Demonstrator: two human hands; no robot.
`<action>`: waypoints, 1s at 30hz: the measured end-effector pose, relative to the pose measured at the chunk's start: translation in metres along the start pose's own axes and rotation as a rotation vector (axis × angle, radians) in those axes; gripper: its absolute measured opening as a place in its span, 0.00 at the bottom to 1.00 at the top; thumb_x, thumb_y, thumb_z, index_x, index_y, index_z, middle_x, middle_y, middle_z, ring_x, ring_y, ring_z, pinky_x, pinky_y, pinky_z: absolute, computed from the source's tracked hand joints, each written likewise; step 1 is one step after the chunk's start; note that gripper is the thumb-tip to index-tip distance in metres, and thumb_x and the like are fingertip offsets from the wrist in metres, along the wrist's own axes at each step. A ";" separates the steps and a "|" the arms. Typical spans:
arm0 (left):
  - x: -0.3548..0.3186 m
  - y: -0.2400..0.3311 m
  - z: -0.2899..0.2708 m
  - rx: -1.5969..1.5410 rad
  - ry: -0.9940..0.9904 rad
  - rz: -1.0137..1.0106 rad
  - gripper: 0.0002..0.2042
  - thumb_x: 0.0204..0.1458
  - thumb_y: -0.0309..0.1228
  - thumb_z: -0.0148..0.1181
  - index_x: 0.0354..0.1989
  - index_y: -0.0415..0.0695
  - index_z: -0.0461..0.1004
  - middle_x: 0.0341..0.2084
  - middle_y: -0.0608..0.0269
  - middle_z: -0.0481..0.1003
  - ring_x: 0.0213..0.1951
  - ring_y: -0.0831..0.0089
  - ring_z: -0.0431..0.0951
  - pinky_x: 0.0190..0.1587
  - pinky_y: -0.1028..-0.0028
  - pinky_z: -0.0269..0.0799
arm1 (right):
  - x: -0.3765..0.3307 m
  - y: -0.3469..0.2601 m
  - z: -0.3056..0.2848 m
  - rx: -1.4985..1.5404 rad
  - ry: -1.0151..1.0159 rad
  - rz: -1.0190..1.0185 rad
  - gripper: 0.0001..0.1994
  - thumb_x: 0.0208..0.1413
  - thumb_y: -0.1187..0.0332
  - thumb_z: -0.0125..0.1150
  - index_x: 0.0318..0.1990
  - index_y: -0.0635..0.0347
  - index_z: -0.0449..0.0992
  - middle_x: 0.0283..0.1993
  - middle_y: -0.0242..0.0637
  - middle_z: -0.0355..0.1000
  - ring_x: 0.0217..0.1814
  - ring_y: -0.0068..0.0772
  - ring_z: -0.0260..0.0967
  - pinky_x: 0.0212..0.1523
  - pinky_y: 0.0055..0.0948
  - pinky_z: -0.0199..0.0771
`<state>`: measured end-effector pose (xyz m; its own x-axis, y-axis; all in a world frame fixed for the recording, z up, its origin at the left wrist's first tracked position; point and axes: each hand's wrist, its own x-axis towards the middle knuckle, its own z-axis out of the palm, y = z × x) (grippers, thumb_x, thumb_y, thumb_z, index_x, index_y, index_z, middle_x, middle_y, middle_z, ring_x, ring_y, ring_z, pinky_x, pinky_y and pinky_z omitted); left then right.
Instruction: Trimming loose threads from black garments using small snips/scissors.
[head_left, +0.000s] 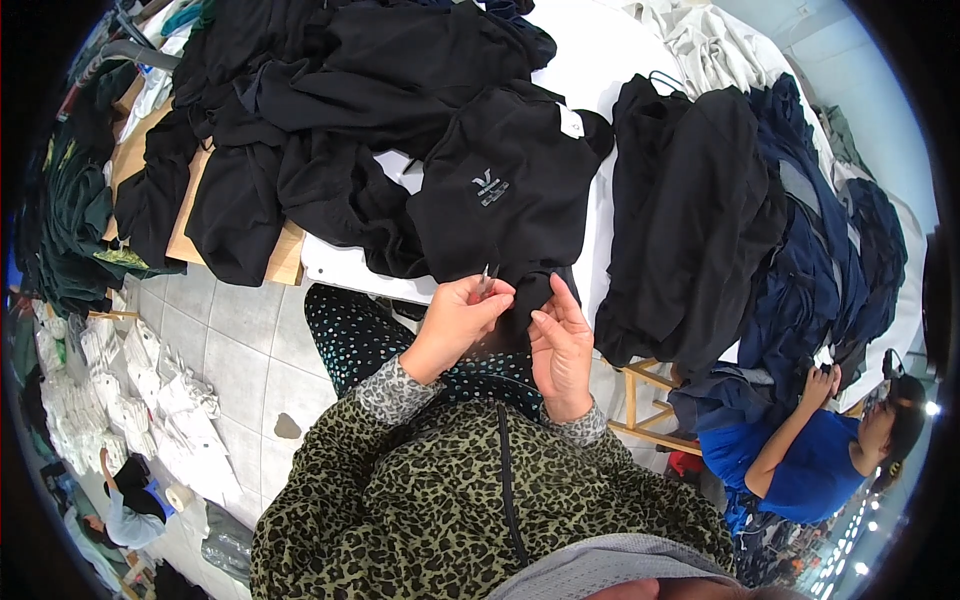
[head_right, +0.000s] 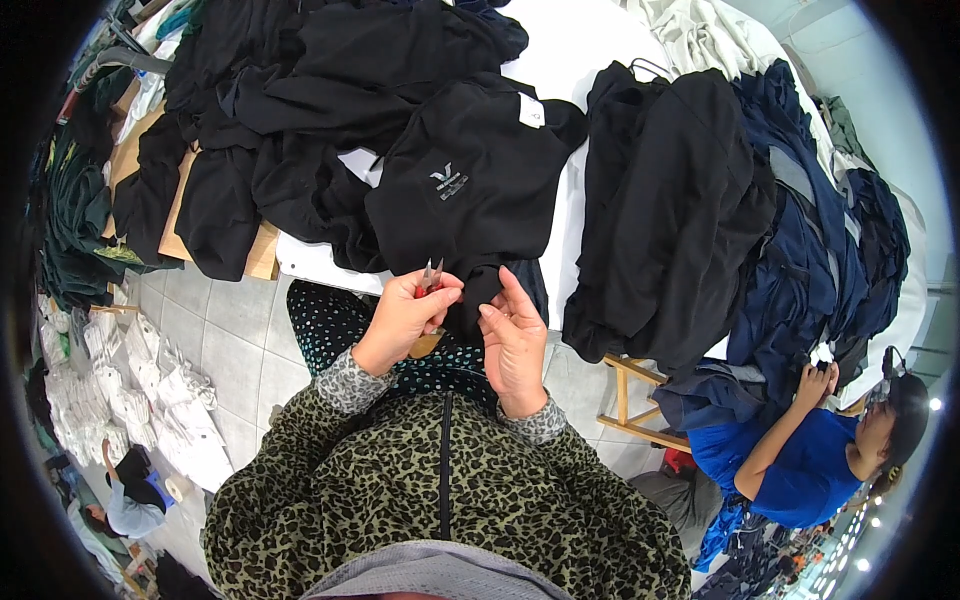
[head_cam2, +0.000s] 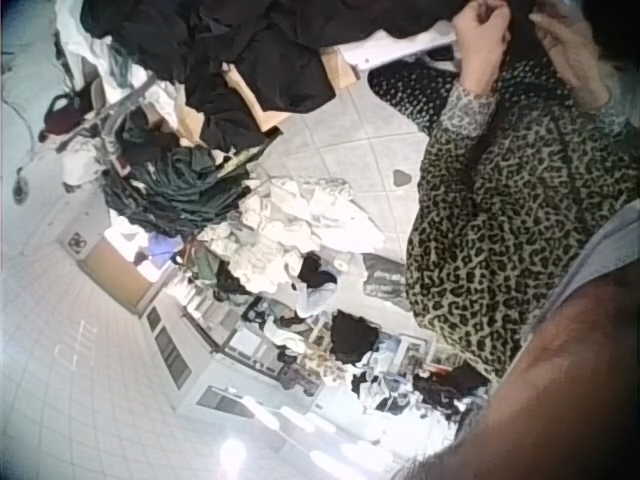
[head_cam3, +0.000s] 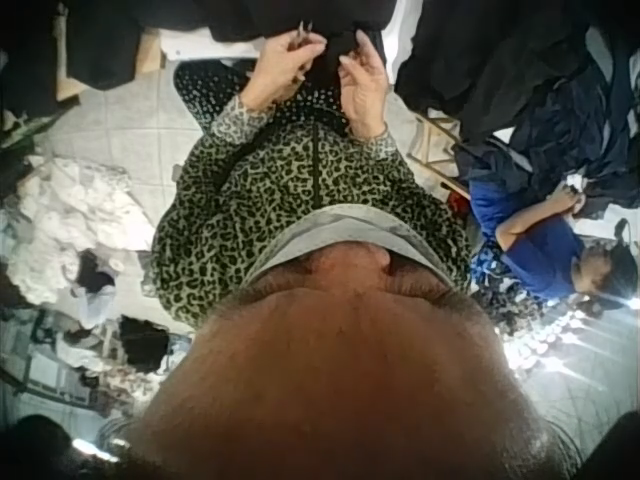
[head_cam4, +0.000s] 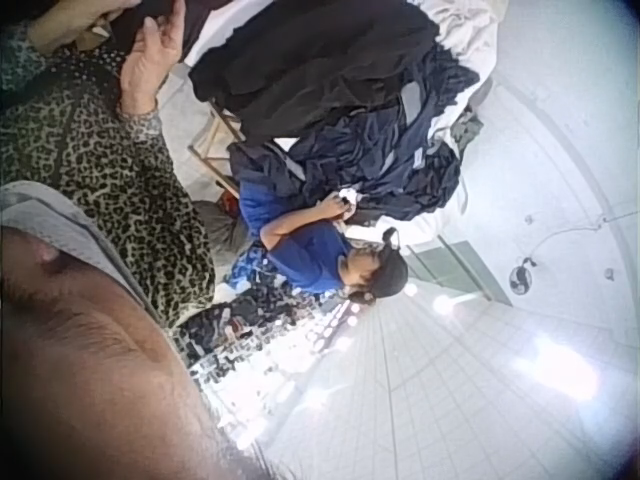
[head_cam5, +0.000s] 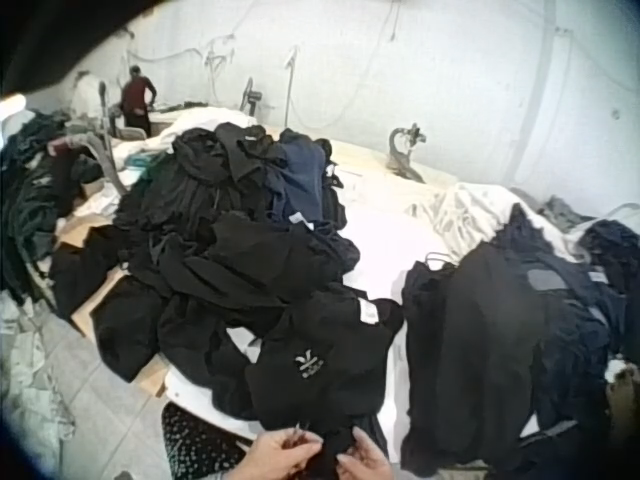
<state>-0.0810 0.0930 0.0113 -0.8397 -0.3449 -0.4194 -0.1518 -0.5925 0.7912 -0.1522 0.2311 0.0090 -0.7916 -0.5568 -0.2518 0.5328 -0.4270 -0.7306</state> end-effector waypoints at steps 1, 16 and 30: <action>-0.001 0.000 0.000 0.010 0.003 0.009 0.05 0.52 0.27 0.59 0.35 0.40 0.75 0.19 0.75 0.70 0.18 0.90 0.63 0.18 0.87 0.53 | 0.000 0.000 0.001 0.000 -0.001 0.000 0.24 0.52 0.86 0.52 0.59 0.66 0.63 0.49 0.36 0.67 0.46 0.24 0.67 0.49 0.21 0.68; -0.003 -0.008 0.007 0.770 0.094 0.741 0.06 0.51 0.25 0.59 0.35 0.37 0.72 0.26 0.60 0.73 0.25 0.74 0.74 0.28 0.78 0.68 | -0.004 0.001 0.008 -0.179 0.050 -0.077 0.25 0.50 0.86 0.55 0.58 0.70 0.63 0.43 0.32 0.69 0.39 0.17 0.66 0.44 0.17 0.69; 0.003 -0.008 -0.003 -0.132 -0.172 -0.040 0.06 0.58 0.32 0.53 0.33 0.43 0.68 0.18 0.76 0.60 0.17 0.89 0.56 0.16 0.87 0.51 | -0.001 -0.002 0.007 -0.057 0.090 0.089 0.24 0.51 0.83 0.57 0.58 0.67 0.64 0.50 0.32 0.65 0.42 0.18 0.68 0.42 0.18 0.70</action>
<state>-0.0807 0.0948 0.0021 -0.9127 -0.1965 -0.3582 -0.1269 -0.6971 0.7057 -0.1506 0.2273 0.0147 -0.7672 -0.5234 -0.3708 0.5858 -0.3362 -0.7374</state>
